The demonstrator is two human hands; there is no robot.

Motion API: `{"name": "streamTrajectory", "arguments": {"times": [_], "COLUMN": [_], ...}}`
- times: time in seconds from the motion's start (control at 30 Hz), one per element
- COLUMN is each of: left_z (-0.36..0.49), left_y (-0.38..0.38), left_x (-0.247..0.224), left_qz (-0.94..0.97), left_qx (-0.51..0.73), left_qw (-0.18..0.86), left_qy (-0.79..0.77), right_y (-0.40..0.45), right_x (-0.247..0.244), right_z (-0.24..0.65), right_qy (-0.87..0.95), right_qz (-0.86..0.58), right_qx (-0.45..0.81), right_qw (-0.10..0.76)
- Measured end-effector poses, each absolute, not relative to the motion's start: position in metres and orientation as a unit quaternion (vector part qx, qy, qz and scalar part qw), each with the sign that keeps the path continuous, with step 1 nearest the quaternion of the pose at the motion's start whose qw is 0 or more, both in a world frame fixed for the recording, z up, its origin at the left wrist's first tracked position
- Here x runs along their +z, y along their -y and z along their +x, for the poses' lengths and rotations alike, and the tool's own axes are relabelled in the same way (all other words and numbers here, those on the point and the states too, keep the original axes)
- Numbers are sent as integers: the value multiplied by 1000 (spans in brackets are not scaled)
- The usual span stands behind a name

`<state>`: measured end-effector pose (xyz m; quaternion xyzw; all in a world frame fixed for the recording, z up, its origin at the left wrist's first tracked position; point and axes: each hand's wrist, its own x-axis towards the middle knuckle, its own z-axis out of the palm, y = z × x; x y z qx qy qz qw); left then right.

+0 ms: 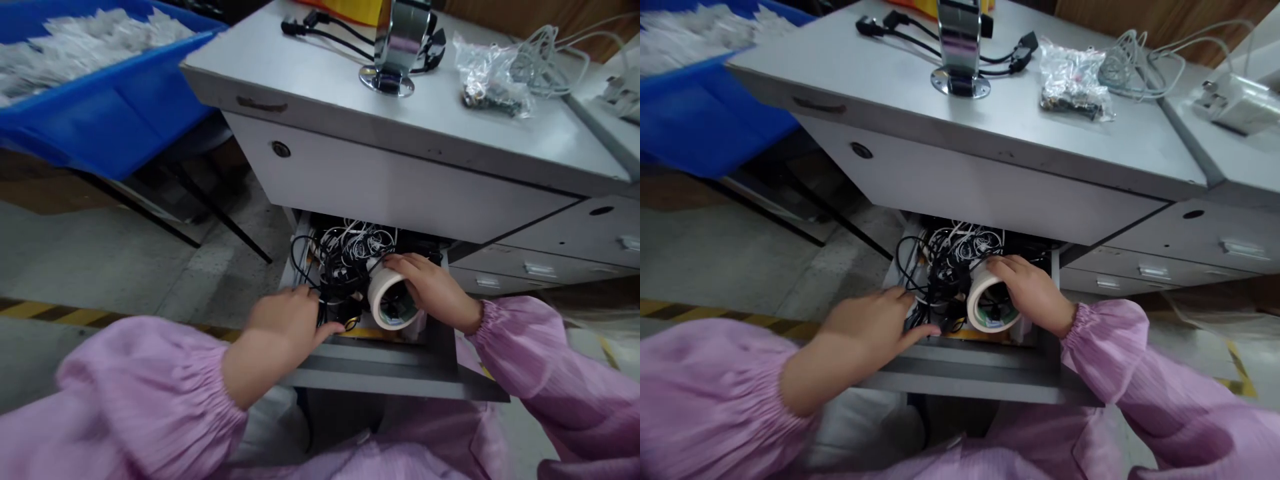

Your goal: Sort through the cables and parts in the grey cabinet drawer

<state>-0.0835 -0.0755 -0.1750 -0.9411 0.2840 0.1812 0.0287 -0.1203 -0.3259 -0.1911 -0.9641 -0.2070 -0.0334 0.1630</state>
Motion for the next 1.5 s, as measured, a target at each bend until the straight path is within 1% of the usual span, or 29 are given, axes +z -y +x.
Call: {"name": "streamTrajectory", "arguments": {"times": [0.1,0.23,0.33,0.4,0.47,0.53,0.63,0.8,0.97,1.07,1.23,1.37,1.5], "left_z": [-84,-91,-90,-83,-72,-59,-38,-20,-39,-58,-67,-43,-1], "left_y": [101,115,116,114,112,111,109,105,113,126,138,131,122], "left_x": [-173,-172,-178,-187,-197,-203,-206,-206,-205,-205,-210,-208,-188], "left_qz": [-933,-912,-866,-852,-871,-889,-887,-878,-900,-924,-943,-922,-880], "left_qx": [165,104,33,-3,11,63,130,175,119,76,52,62,81], "left_qw": [72,97,95,58,0,-49,-84,-120,-130,-146,-135,-160,-209], "left_qy": [-310,-385,-490,-521,-491,-451,-435,-428,-399,-346,-300,-348,-418], "right_y": [336,347,347,341,332,322,310,305,300,294,286,282,280], "right_x": [-197,-205,-205,-202,-198,-194,-191,-189,-189,-189,-183,-176,-173], "right_z": [-127,-145,-163,-176,-187,-195,-199,-194,-192,-194,-197,-201,-204], "right_qy": [232,209,174,159,169,214,254,238,214,185,155,163,155], "right_qz": [-948,-936,-942,-951,-958,-958,-952,-937,-911,-910,-919,-924,-923], "right_qx": [-46,-82,-111,-125,-112,-67,18,129,216,237,230,213,221], "right_qw": [213,270,263,234,203,178,168,221,277,285,280,272,273]}}
